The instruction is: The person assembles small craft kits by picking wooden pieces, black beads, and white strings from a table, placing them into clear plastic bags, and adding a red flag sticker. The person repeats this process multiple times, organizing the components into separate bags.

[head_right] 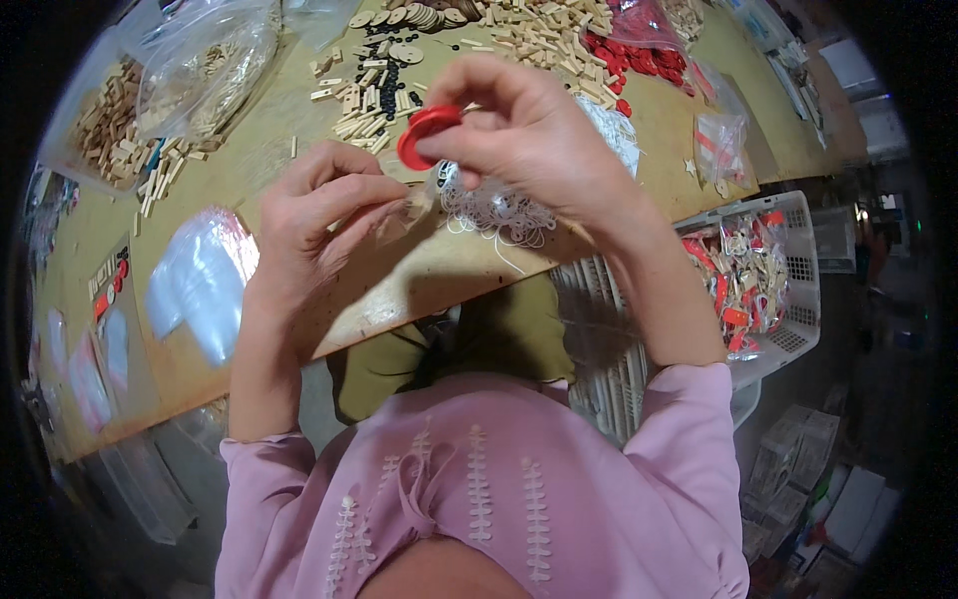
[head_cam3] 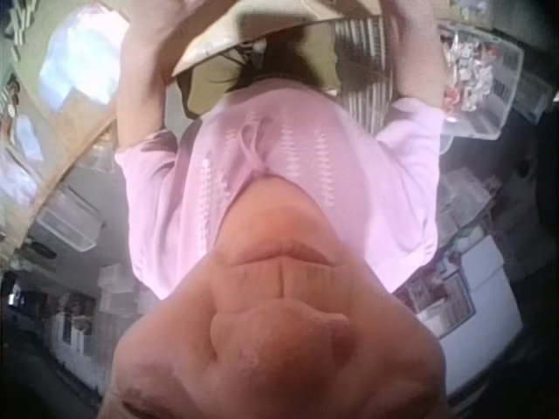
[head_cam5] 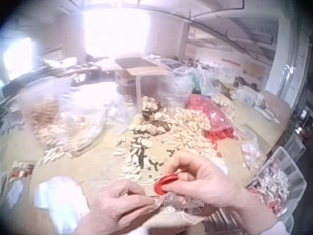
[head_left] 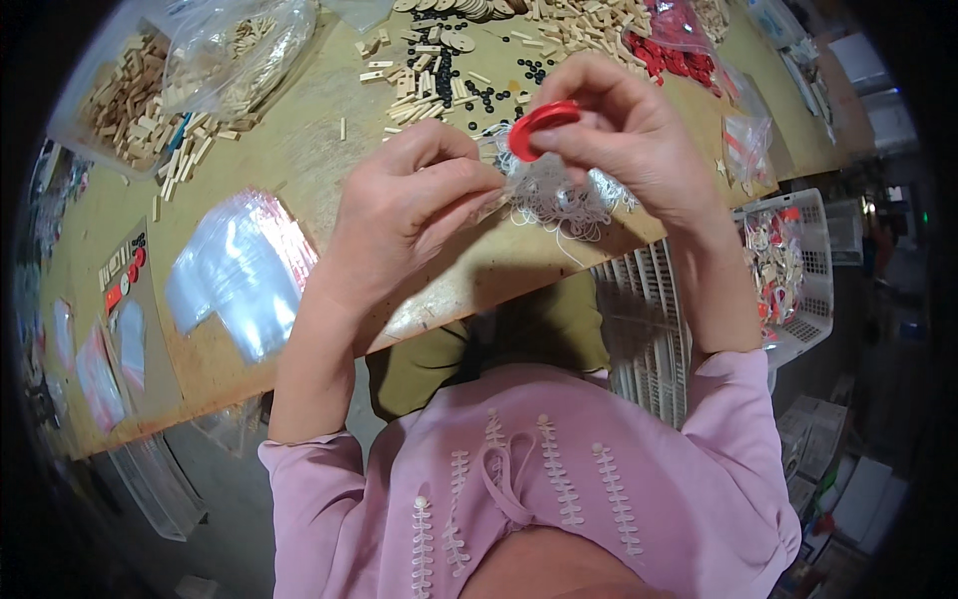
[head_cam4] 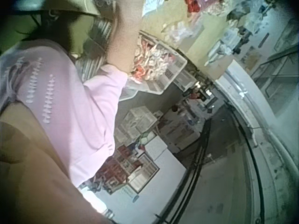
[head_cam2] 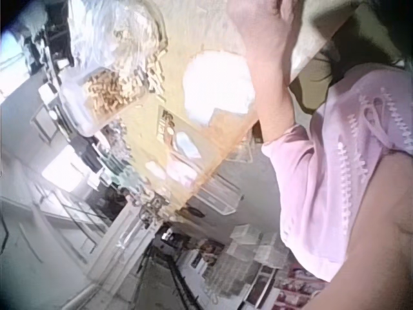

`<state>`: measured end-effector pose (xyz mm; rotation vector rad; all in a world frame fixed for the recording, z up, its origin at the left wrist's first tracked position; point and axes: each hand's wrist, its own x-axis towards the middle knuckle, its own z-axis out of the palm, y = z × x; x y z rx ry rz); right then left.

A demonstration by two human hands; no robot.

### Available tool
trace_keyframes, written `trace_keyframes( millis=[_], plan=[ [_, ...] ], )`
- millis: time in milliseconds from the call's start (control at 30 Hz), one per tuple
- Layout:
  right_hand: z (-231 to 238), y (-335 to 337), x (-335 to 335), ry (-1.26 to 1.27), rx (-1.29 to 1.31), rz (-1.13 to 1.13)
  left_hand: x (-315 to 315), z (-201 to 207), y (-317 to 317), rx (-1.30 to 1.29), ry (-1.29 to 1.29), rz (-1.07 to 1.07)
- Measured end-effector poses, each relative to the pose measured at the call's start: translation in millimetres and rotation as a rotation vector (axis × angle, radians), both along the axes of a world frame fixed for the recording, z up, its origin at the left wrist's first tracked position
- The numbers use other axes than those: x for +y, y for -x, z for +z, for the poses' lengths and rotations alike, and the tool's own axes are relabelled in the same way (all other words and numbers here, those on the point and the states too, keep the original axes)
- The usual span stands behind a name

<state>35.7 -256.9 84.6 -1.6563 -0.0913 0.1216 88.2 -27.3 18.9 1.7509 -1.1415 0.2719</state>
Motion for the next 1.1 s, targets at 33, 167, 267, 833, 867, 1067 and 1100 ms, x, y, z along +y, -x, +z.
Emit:
trace_keyframes(
  millis=[33,167,267,833,867,1067,1100],
  plan=[
    [-2,-1,4,0.086,-0.010,0.009,-1,2,0,0.004,0.021,-0.027],
    [-3,2,9,0.283,-0.119,0.013,1,0,-2,-0.014,0.056,-0.039],
    [4,17,-7,0.282,-0.250,-0.166,1,-1,-3,-0.019,0.074,-0.037],
    [-80,153,-164,1.316,-0.162,-0.260,-4,1,-3,-0.060,-0.155,0.159],
    [-83,152,-169,1.318,-0.184,-0.248,-5,1,-3,-0.071,-0.173,0.148],
    [-85,138,-180,1.029,-0.160,-0.192,-7,1,-1,-0.008,-0.183,0.077],
    [-86,136,-182,1.001,-0.158,-0.181,-6,1,1,0.033,-0.177,0.084]
  ],
)
